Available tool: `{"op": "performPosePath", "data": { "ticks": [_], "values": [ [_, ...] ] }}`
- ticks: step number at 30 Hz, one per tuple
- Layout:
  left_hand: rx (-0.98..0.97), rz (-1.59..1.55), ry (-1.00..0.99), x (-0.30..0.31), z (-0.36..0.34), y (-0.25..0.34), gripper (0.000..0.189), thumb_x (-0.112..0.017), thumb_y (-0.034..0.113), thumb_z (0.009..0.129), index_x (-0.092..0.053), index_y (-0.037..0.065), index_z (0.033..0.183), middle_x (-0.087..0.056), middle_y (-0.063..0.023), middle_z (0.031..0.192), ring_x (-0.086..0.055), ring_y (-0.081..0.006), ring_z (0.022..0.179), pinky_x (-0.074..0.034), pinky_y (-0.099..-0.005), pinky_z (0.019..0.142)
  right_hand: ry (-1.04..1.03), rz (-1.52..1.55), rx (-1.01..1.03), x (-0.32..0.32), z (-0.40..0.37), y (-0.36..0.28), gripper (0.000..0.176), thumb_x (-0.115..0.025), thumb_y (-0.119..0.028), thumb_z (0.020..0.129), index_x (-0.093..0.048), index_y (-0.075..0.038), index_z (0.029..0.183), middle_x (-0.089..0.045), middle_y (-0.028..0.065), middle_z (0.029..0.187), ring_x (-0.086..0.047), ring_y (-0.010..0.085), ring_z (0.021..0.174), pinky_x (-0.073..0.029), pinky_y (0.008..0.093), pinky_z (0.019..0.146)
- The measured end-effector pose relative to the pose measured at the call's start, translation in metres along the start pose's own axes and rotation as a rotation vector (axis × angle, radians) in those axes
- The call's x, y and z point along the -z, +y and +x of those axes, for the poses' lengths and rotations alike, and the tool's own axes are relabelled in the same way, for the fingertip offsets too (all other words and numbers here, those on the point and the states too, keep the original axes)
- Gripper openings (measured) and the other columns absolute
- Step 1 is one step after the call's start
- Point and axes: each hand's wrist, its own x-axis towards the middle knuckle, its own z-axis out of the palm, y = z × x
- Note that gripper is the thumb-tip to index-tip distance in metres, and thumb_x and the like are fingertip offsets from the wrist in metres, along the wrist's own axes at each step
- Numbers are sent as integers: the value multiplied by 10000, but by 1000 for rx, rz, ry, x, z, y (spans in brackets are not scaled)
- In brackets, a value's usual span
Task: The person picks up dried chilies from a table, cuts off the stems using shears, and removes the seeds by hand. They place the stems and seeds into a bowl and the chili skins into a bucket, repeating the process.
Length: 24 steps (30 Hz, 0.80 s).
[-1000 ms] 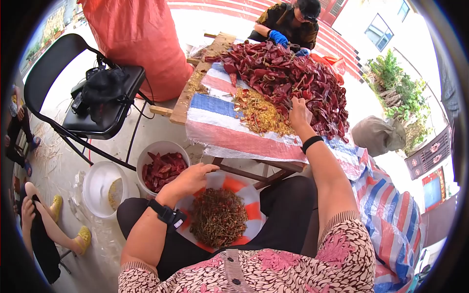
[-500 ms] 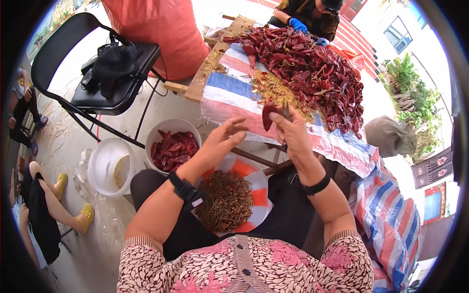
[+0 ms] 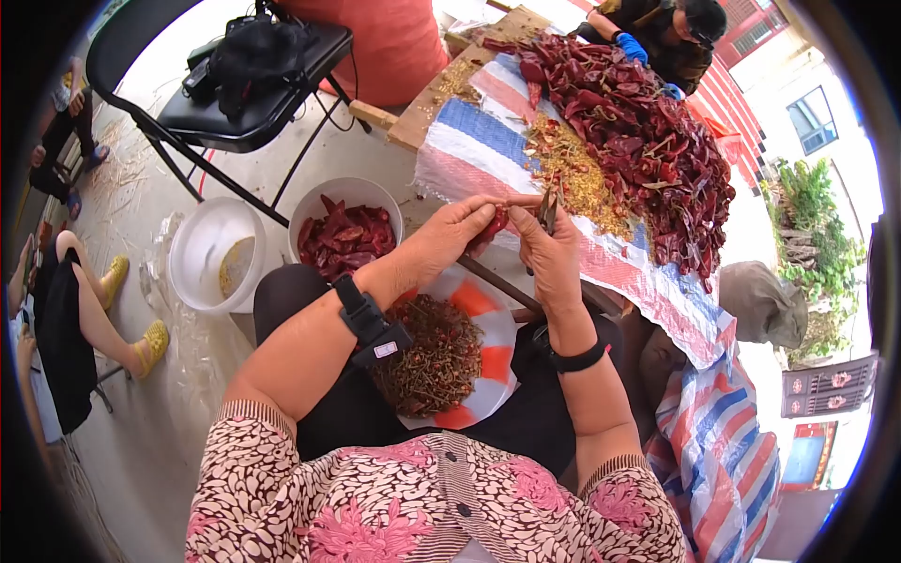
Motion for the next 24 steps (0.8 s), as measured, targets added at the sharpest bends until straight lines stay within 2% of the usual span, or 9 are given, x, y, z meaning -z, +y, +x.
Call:
{"op": "performPosePath", "data": {
  "ticks": [1,4,6,8,9,13,16,20,24],
  "values": [
    [19,40,9,-6,-2,6,313,-423,310,1023,-555,97,1210,-462,53,784,-400,-39,669,-346,-192,572,-18,0,55,-2,1,3,98,-649,-98,902,-639,-41,981,-578,-38,825,-481,30,717,-382,186,626],
    [-27,90,-6,-6,-1,6,306,-431,288,1022,-547,83,1216,-519,36,842,-470,-71,727,-403,-220,634,20,-92,139,6,3,22,83,-647,-93,904,-635,-42,968,-584,-36,830,-504,33,743,-391,183,650],
    [-151,327,28,-11,3,2,287,-488,215,998,-532,41,1222,-563,-9,911,-503,-100,809,-434,-255,722,47,-164,271,8,5,27,66,-644,-54,890,-624,-34,950,-595,-14,832,-541,77,766,-420,202,699],
    [-225,539,14,-4,7,-8,299,-495,185,996,-504,28,1251,-536,11,910,-455,-56,807,-404,-218,707,103,-286,467,12,8,42,75,-645,-25,875,-615,-25,944,-603,6,836,-559,108,772,-434,218,724],
    [-301,630,41,-3,9,-12,278,-514,154,982,-513,-5,1210,-571,-16,925,-494,-80,821,-432,-241,736,77,-429,495,18,9,44,88,-649,-1,852,-601,-18,924,-629,50,869,-578,146,748,-458,243,709],
    [-134,672,108,-4,11,-18,208,-488,163,992,-561,-6,1089,-578,4,852,-489,-72,724,-434,-226,669,92,-667,676,19,9,40,66,-637,-35,877,-577,-32,905,-661,89,915,-589,136,700,-462,263,616],
    [131,466,163,-4,11,-1,196,-494,181,992,-577,15,1053,-581,18,839,-473,-54,702,-423,-208,656,183,-455,233,21,-1,23,92,-623,-91,910,-551,-33,902,-660,72,873,-564,118,673,-441,260,589],
    [-26,309,123,-8,7,4,234,-531,177,970,-564,45,1161,-613,-5,971,-513,-52,817,-419,-192,730,172,-139,206,28,-6,18,107,-620,-119,924,-550,-40,907,-603,19,745,-479,92,611,-411,251,563],
    [-78,244,110,-9,6,12,273,-562,122,943,-543,57,1208,-625,-52,1107,-560,-91,969,-428,-219,823,-87,-366,323,33,-15,15,152,-646,-179,908,-582,-44,935,-626,6,809,-478,46,618,-396,226,563]
  ]
}}
